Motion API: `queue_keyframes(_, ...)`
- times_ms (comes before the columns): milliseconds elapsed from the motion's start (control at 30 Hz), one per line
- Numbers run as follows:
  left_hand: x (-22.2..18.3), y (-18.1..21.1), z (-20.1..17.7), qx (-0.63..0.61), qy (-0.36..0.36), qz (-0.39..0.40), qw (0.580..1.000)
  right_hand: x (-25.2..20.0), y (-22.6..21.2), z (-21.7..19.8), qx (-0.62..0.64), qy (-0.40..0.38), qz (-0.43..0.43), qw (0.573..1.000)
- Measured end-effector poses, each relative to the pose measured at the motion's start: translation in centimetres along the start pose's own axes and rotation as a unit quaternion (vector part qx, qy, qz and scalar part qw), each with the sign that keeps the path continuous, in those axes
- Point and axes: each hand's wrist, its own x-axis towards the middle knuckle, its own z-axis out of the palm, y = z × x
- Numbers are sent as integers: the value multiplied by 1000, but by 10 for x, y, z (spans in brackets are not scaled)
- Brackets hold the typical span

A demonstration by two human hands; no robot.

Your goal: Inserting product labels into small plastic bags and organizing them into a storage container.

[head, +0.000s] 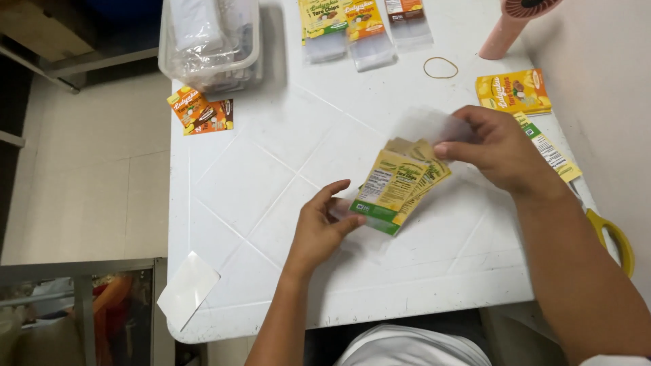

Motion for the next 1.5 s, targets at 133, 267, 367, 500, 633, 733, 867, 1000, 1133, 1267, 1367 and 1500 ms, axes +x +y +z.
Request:
queue_keyframes(133, -5, 9, -12, -102, 81, 89, 987, -19, 21, -2, 98, 93, -53, 989)
queue_keyframes(267, -24, 27, -26, -72, 139, 179, 971, -31, 67, 0, 121, 71, -99, 985)
queue_keyframes(367, -22, -1, -22, -79, 142, 189, 968, -45, 73, 17, 67, 9, -67, 995)
queue_keyframes(500, -16, -24, 0, -110, 203, 179, 956, -48, 83, 32, 41, 38, -32, 998)
queue_keyframes(633, -5, -31, 3, -123, 261, 272, 918, -38, 94, 34, 46, 43, -85, 994)
queue_keyframes(733, -6, -31, 17, -138, 261, 257, 920, -38, 109, 37, 29, 36, -92, 995)
queue_keyframes(867, -16, -18, 13, -48, 278, 258, 924, -44, 126, 38, 13, 67, -94, 993)
queue_keyframes(1000, -18, -13, 0, 140, 205, 227, 942, -46, 114, 39, -6, 76, -103, 992)
queue_keyframes(1133, -20, -4, -3, 102, 241, 177, 949, -39, 89, 46, 3, 119, -131, 984)
queue_keyframes(1267, -16, -20, 14, -74, 275, 84, 955, -45, 68, 63, 17, 128, -39, 991)
queue_keyframes(1367, -13, -13, 34, -281, 263, 22, 923, -52, 58, 96, 130, 37, 39, 990)
queue_keyframes(1500, -18, -6, 59, -347, 255, 1, 902, -46, 43, 124, 148, 30, 8, 988)
